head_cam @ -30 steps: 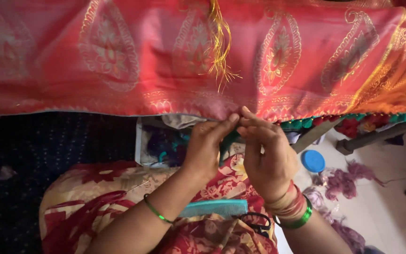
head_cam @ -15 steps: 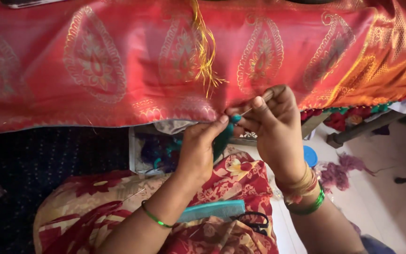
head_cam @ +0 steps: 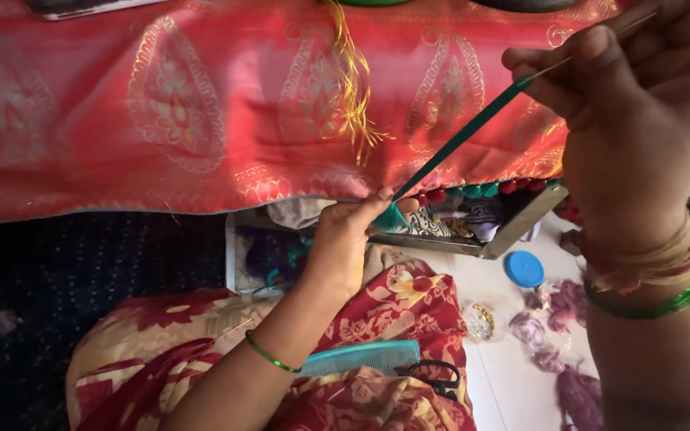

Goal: Sewing and tying decorative tassels onto a large red and orange fabric.

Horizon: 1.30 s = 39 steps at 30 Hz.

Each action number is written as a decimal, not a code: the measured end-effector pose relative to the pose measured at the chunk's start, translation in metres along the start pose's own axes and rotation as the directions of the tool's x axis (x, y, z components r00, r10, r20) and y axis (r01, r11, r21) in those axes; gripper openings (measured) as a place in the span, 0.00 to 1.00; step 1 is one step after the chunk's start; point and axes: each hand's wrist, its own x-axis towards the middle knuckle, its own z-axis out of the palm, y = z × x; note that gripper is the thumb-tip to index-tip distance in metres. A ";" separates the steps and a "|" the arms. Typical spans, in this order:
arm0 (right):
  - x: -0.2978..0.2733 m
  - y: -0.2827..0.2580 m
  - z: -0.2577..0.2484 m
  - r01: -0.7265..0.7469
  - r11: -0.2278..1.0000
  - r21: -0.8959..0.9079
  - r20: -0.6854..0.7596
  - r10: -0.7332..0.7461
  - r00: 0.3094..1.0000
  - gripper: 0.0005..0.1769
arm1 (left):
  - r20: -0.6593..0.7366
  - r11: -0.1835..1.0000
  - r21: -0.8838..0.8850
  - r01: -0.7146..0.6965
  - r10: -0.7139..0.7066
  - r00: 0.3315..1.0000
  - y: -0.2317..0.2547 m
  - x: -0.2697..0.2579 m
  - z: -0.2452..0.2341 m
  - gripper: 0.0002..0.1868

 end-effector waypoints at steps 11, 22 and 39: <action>-0.153 -0.021 -0.048 -0.136 0.652 -0.746 -0.034 0.166 0.986 0.07 | 0.471 0.142 0.722 -0.677 0.616 0.631 -0.006 -0.012 -0.022 0.07; -0.219 0.157 0.037 -0.229 0.965 -0.127 0.115 0.243 0.963 0.24 | 0.073 0.931 0.297 -0.213 0.200 0.977 -0.037 -0.009 -0.023 0.10; -0.156 0.188 0.056 -0.449 0.849 0.280 -0.130 0.497 0.858 0.13 | 0.149 0.922 0.312 -0.227 0.188 0.971 0.003 0.000 -0.020 0.08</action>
